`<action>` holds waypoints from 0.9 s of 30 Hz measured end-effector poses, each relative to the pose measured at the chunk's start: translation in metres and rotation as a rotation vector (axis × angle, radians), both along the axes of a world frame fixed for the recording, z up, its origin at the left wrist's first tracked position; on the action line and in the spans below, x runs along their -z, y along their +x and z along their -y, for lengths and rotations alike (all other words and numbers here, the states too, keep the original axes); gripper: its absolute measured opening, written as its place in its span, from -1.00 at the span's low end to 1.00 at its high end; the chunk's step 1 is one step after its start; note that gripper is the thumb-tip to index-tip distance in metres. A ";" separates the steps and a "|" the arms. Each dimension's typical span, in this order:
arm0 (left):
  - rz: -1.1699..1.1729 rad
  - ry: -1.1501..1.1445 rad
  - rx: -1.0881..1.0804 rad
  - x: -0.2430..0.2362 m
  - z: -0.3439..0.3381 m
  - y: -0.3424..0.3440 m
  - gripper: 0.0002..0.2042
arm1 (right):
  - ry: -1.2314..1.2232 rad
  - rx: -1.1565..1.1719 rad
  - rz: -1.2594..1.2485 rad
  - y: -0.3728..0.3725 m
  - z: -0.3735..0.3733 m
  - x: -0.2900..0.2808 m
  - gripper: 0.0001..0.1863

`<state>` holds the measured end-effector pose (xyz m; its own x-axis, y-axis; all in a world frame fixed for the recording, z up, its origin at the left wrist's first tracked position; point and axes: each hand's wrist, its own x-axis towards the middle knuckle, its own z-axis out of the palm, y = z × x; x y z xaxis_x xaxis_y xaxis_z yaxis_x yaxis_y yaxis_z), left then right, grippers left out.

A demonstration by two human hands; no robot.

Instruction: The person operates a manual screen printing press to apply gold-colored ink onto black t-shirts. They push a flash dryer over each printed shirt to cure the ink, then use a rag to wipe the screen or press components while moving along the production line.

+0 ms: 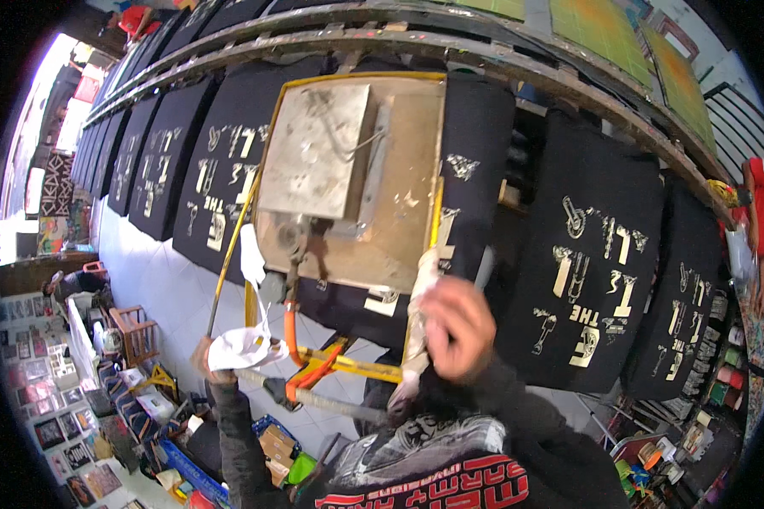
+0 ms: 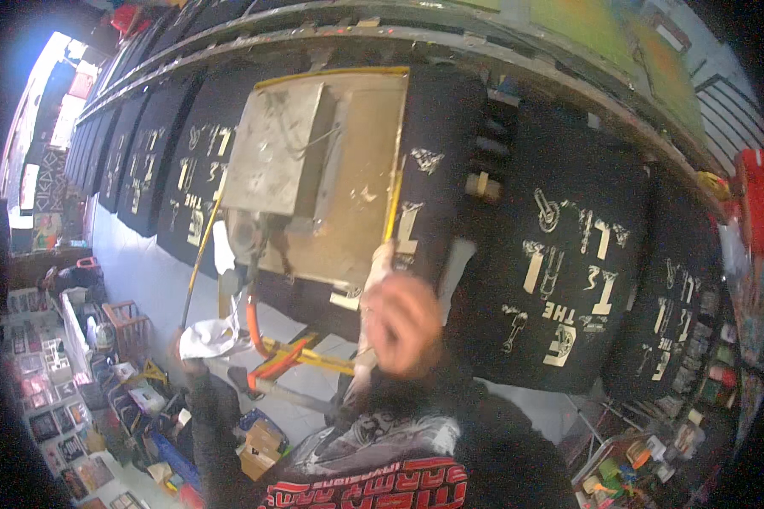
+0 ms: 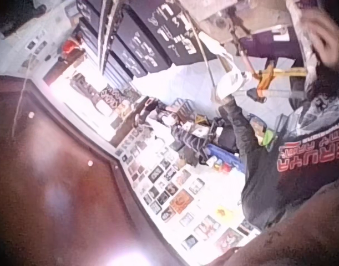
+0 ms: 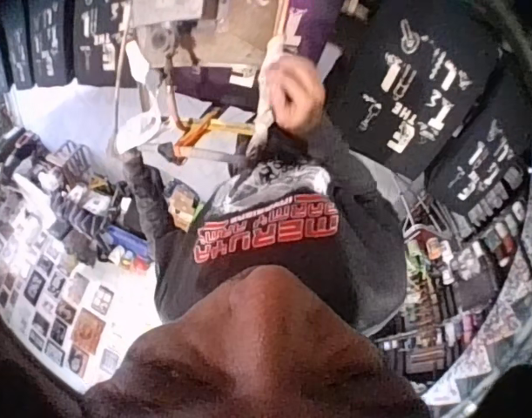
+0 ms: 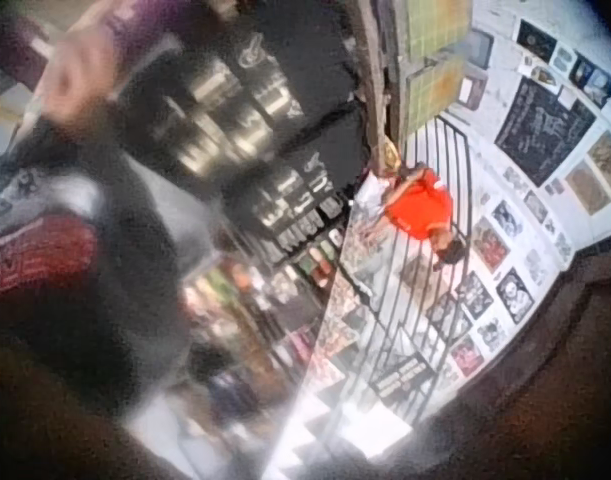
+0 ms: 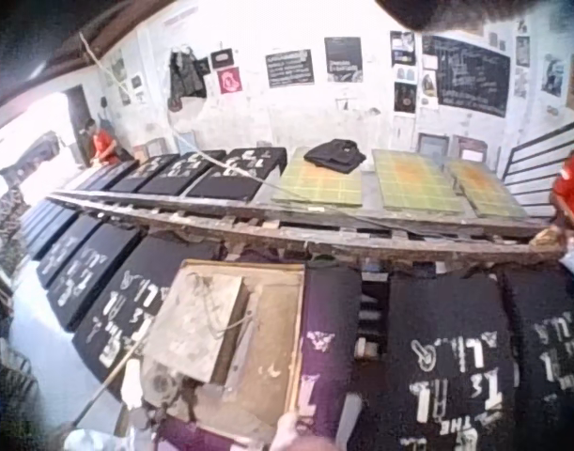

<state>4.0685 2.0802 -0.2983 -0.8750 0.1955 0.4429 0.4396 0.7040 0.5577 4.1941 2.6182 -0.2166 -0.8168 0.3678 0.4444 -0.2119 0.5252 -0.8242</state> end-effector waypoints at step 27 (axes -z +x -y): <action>-0.202 -0.012 0.290 -0.036 -0.030 0.038 -0.62 | 0.419 -0.085 0.156 0.163 0.185 -0.018 -0.58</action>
